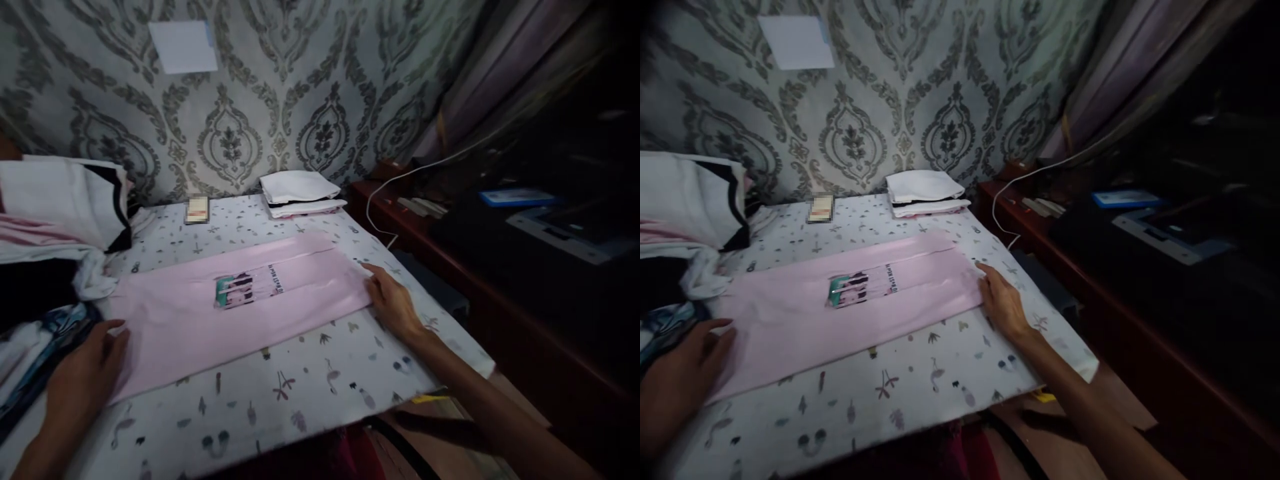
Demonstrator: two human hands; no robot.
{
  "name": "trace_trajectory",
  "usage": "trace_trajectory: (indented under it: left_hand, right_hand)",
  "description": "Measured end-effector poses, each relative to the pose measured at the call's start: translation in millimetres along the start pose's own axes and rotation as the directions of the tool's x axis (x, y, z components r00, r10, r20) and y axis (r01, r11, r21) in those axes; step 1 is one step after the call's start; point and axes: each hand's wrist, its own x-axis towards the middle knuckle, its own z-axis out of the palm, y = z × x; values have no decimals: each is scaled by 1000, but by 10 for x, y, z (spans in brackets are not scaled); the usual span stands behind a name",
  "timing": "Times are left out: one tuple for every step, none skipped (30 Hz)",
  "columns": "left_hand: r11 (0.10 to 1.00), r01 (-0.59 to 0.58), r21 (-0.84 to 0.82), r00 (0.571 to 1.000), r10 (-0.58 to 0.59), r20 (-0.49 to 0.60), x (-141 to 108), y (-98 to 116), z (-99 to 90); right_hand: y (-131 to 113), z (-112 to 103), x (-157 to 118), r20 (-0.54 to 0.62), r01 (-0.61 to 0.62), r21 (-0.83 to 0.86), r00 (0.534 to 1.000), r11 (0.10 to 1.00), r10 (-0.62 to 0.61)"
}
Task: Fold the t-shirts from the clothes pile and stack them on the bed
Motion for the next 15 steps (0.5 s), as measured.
trace_trajectory:
  left_hand:
    - [1000,-2,12,1000,2,25,-9,44,-20]
    - [1000,-11,29,999,10,40,-15,79,-31]
    - [998,-25,49,999,23,39,-20,105,-34]
    - [997,-42,68,999,40,37,-25,121,-30]
    - [995,-56,83,998,53,36,-30,130,-22]
    - [993,-63,95,998,60,33,-35,132,-12]
    - [992,-66,104,998,63,27,-40,130,-1]
    - [992,-67,111,998,65,22,-46,125,8]
    - [991,-66,118,998,64,18,-52,116,14]
    - [990,-63,126,998,61,18,-59,106,16]
    - [989,-59,134,998,57,20,-68,94,14]
    - [989,-56,138,998,53,26,-79,81,8]
    - [989,-52,137,998,48,38,-93,68,-1]
    - [991,-46,130,998,40,49,-112,56,-13]
    - [992,-39,118,998,32,59,-135,44,-27]
  right_hand:
    - [-2,5,8,14,36,-69,999,997,-35]
    - [-6,9,14,31,69,-136,997,988,-66]
    - [-14,13,19,48,99,-200,995,975,-91]
    - [-23,15,21,67,122,-259,992,958,-108]
    - [-32,17,21,84,137,-311,990,940,-116]
    - [-39,18,19,95,142,-353,989,925,-115]
    - [-40,18,14,99,139,-384,989,913,-109]
    - [-31,17,8,98,131,-406,990,905,-100]
    - [-10,16,2,95,123,-420,991,899,-91]
    - [24,15,1,91,118,-428,992,896,-87]
    - [66,16,7,86,122,-431,992,894,-94]
    - [110,18,23,85,142,-429,990,892,-117]
    - [146,24,51,86,174,-422,985,890,-152]
    - [162,36,91,75,196,-411,981,890,-181]
    - [145,55,141,56,211,-396,977,894,-205]
